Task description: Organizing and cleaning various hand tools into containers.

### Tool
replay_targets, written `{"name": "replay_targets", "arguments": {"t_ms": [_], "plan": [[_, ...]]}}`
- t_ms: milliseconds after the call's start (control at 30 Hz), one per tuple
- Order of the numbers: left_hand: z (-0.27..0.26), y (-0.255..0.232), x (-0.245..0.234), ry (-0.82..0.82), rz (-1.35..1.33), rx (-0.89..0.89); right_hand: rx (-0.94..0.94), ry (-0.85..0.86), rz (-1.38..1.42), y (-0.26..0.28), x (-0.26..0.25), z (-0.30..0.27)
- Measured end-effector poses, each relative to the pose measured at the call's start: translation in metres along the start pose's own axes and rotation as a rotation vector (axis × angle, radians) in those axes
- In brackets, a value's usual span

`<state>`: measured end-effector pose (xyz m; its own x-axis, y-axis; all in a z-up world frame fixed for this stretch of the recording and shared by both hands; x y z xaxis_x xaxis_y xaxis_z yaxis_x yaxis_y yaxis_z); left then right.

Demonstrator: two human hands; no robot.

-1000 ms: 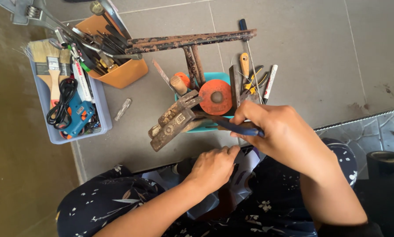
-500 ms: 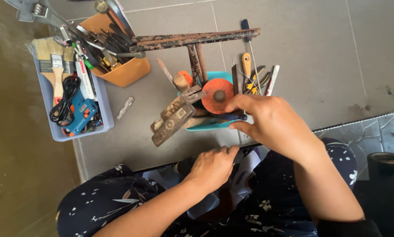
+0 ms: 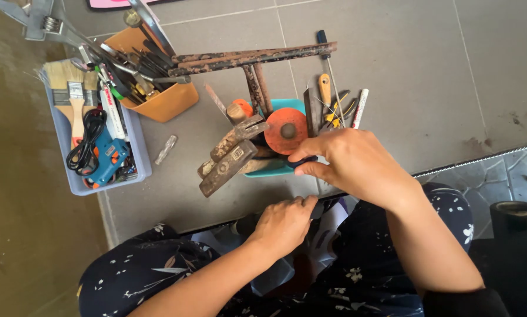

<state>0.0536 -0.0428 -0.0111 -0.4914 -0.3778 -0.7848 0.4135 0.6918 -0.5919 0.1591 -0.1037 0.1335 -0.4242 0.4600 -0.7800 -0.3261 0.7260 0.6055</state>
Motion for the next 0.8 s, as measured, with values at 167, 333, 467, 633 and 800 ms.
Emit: {"name": "replay_targets", "arguments": {"t_ms": [167,333,467,633,800], "plan": [[0.002,-0.002,0.001,-0.035,0.008,0.033,-0.09,-0.09,0.105,-0.01,-0.011,-0.005],[0.003,-0.001,0.004,0.0,0.026,0.023,0.003,-0.182,0.15,-0.013,-0.024,-0.009],[0.003,-0.002,0.004,-0.007,0.03,0.023,-0.075,-0.122,0.095,-0.012,-0.021,-0.008],[0.005,-0.002,0.003,0.008,0.021,0.02,0.046,-0.375,0.16,-0.09,-0.061,-0.011],[0.01,0.003,0.0,0.01,0.031,-0.031,0.484,-0.318,-0.032,-0.209,-0.054,-0.001]]}}
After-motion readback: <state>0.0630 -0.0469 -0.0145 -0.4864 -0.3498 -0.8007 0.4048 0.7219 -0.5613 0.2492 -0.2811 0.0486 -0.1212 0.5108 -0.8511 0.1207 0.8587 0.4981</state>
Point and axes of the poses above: each hand's wrist, its own z-axis towards the middle knuckle, its own x-axis out of the palm, y = z × x, the point moved 7 cm from there along z, towards the middle knuckle, and after that the axes turned 6 degrees about z, right-handed, at the moved point
